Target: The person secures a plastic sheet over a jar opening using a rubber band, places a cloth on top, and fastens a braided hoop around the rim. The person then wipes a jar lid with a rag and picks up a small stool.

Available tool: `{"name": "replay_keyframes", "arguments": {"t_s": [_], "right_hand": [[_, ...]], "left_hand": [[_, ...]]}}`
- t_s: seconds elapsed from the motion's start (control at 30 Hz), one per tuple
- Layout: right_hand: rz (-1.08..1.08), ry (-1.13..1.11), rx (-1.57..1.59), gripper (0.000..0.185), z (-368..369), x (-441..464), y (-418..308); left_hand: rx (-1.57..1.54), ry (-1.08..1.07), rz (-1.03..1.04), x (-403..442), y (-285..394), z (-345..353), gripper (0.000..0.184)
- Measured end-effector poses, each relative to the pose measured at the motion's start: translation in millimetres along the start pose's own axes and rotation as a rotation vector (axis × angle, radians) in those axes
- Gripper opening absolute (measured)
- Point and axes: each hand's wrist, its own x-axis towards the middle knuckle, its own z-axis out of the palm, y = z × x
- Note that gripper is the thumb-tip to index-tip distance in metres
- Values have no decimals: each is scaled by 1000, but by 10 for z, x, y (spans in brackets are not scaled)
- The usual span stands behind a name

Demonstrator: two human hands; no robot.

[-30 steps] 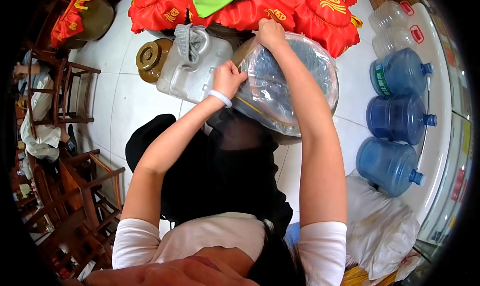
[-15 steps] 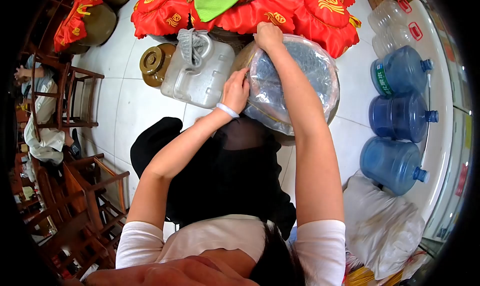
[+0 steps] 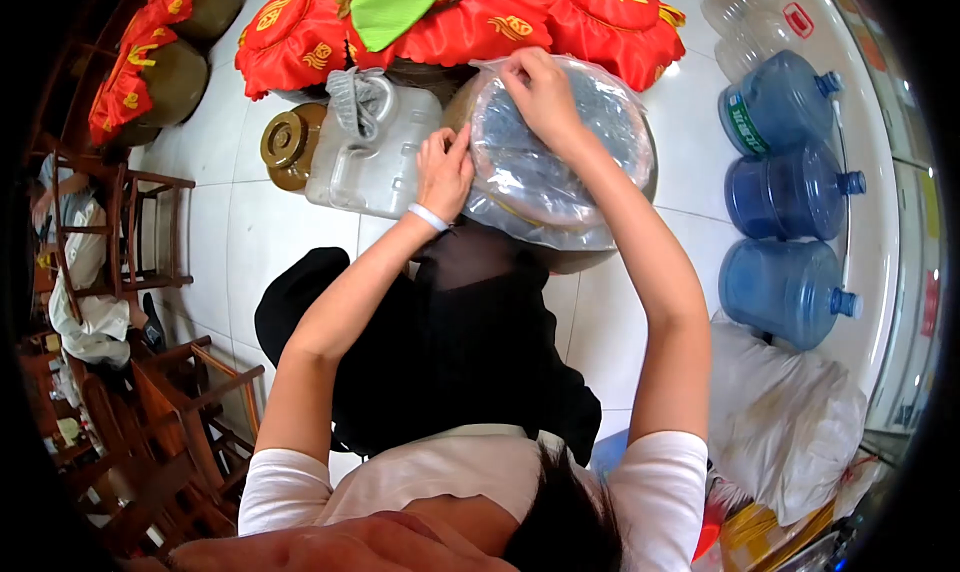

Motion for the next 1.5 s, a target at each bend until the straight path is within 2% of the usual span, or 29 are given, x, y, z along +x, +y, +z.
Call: {"name": "replay_keyframes", "arguments": {"t_s": [0.07,0.2,0.27,0.3,0.4,0.47,0.57,0.63,0.67,0.73,0.77,0.9,0.97,1.07,1.1,1.17,1.2,1.27,1.3,1.4,1.5], "right_hand": [[-1,29,19,5,-332,-330,-243],[270,45,8,4,-798,-1179,-435],[256,73,-43,6,-847,-1552,-506],[97,55,-157,10,-864,-1674,-507],[53,99,-211,13,-892,-1902,-487],[105,150,-166,15,-868,-2003,-476],[232,282,-62,12,-847,-2119,-374],[524,361,248,9,-866,-2189,-250],[534,386,248,9,-887,-2185,-209],[727,475,600,14,-958,-2081,-209],[766,502,648,18,-968,-2033,-168],[808,565,744,19,-951,-1854,40],[867,451,573,20,-983,-1788,54],[911,443,479,19,-1027,-1710,-17],[907,455,482,19,-1036,-1681,-13],[933,366,223,19,-1058,-1632,20],[935,383,225,19,-1046,-1619,80],[783,345,-64,19,-991,-1601,189],[803,310,-160,19,-1049,-1547,77],[798,254,-177,18,-1054,-1535,116],[811,261,-179,17,-1039,-1515,134]], "left_hand": [[54,2,-18,72,-35,30,44],[59,-12,-69,236,-115,62,40],[75,-36,-58,267,-165,68,39],[97,-49,-64,278,-170,65,39],[126,-120,-40,221,-160,32,38],[94,-51,22,147,-117,10,39],[81,-87,76,-20,-49,-68,39],[47,-81,161,-109,-41,-131,41],[44,-98,182,-138,-66,-147,41],[28,-74,255,-190,-133,-111,42],[-45,-49,231,-191,-141,-86,41],[4,-58,297,-153,-135,-115,39],[-59,-106,201,-137,-165,-145,37],[-37,-240,151,-24,-64,-290,34],[-36,-241,162,57,-24,-336,34],[100,-252,181,260,111,-441,34],[-21,-169,193,400,283,-437,29],[-79,-152,295,661,569,-326,28],[-78,-234,352,782,783,-250,28],[-177,-464,454,1035,1360,93,25],[-166,-506,555,1298,1550,520,25]]}}
